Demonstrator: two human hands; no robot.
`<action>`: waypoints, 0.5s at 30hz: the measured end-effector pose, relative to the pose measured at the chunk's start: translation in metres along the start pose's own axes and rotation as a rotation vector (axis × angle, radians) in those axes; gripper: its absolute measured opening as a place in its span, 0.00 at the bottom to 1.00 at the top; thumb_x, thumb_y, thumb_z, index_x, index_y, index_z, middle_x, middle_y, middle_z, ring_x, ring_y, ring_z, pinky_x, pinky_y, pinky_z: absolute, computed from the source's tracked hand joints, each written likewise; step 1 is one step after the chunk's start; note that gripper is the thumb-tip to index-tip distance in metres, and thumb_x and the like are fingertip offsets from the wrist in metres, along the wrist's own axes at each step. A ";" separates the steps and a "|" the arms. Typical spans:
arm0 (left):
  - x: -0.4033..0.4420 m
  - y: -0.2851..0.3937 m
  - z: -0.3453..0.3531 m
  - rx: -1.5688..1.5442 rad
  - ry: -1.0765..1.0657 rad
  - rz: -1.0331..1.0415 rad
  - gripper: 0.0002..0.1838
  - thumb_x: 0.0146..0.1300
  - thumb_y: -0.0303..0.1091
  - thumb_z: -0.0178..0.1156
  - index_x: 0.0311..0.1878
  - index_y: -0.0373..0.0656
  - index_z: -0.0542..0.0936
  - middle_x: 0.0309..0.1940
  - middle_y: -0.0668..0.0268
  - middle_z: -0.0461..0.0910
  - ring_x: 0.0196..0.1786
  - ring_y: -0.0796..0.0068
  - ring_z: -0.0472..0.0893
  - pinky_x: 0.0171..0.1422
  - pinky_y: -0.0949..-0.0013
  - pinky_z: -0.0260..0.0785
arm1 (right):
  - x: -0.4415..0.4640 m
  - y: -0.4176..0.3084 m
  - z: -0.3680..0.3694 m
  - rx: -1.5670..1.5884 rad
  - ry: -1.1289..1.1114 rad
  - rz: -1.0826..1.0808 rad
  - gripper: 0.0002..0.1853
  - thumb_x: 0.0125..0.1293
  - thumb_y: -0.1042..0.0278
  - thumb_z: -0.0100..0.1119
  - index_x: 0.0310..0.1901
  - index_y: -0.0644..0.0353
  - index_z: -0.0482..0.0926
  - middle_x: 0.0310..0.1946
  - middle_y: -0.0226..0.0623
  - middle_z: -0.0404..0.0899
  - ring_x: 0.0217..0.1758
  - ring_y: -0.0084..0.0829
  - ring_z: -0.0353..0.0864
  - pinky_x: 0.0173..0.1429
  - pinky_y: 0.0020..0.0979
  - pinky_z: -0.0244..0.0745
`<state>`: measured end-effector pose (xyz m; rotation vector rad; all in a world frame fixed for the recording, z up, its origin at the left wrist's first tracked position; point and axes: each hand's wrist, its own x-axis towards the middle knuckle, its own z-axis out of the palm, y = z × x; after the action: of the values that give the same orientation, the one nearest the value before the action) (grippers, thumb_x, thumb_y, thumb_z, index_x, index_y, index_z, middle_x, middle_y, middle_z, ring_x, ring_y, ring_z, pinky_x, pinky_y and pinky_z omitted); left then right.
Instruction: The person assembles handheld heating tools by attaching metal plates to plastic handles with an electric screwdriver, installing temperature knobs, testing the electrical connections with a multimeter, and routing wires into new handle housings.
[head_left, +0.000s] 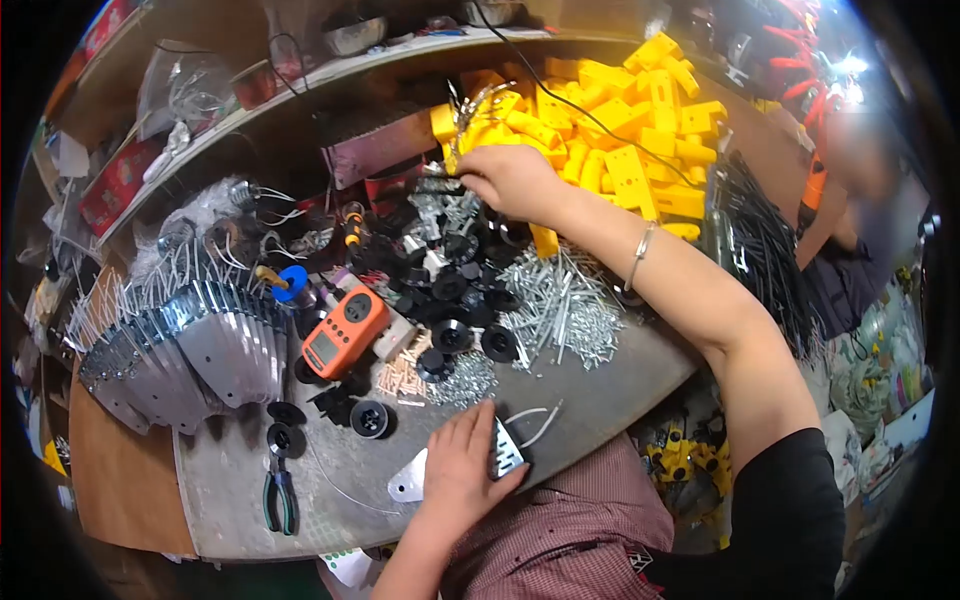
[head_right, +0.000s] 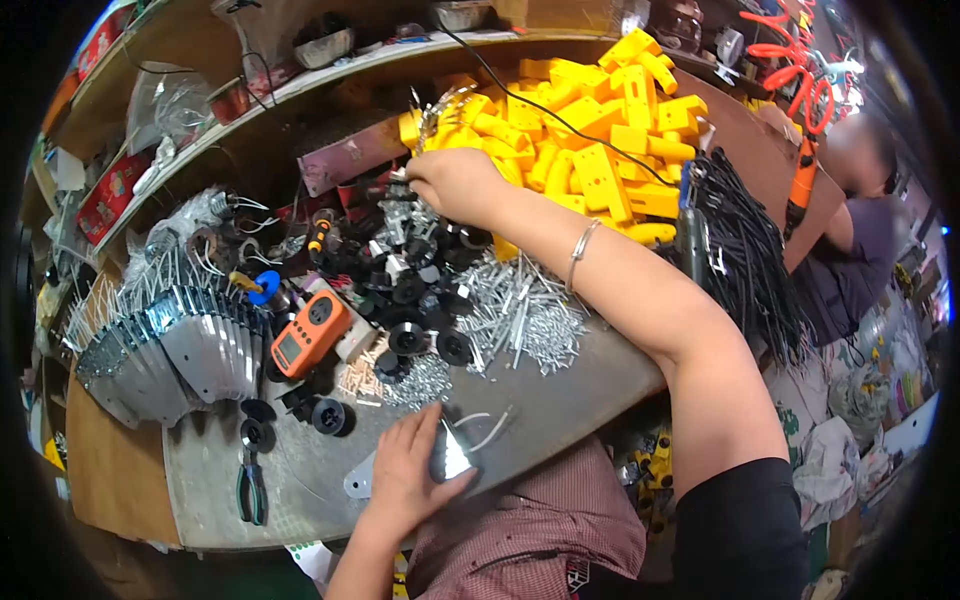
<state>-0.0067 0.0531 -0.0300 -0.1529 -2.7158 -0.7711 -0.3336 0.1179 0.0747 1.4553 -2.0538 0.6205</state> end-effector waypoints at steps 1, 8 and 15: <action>0.000 0.001 -0.003 -0.007 -0.006 -0.003 0.47 0.43 0.44 0.75 0.66 0.34 0.66 0.55 0.49 0.73 0.57 0.50 0.73 0.63 0.55 0.64 | -0.008 -0.007 -0.009 0.077 -0.023 0.106 0.10 0.61 0.60 0.56 0.40 0.54 0.82 0.33 0.46 0.83 0.39 0.47 0.82 0.45 0.43 0.77; 0.006 0.013 -0.046 -0.033 0.023 -0.072 0.46 0.36 0.35 0.76 0.64 0.35 0.71 0.55 0.49 0.75 0.56 0.50 0.75 0.62 0.57 0.67 | -0.149 -0.089 -0.063 0.820 -0.668 0.749 0.10 0.64 0.68 0.59 0.42 0.65 0.82 0.30 0.39 0.84 0.31 0.28 0.85 0.37 0.30 0.80; 0.020 0.030 -0.041 0.191 -0.179 -0.148 0.46 0.38 0.35 0.75 0.64 0.32 0.69 0.56 0.51 0.75 0.58 0.53 0.73 0.64 0.57 0.63 | -0.200 -0.130 -0.076 1.000 -0.277 0.947 0.10 0.65 0.71 0.61 0.45 0.68 0.80 0.32 0.35 0.83 0.33 0.23 0.84 0.36 0.25 0.79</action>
<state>-0.0094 0.0570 0.0241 0.0246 -2.9791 -0.5547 -0.1435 0.2664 0.0067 0.8741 -2.7841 2.1492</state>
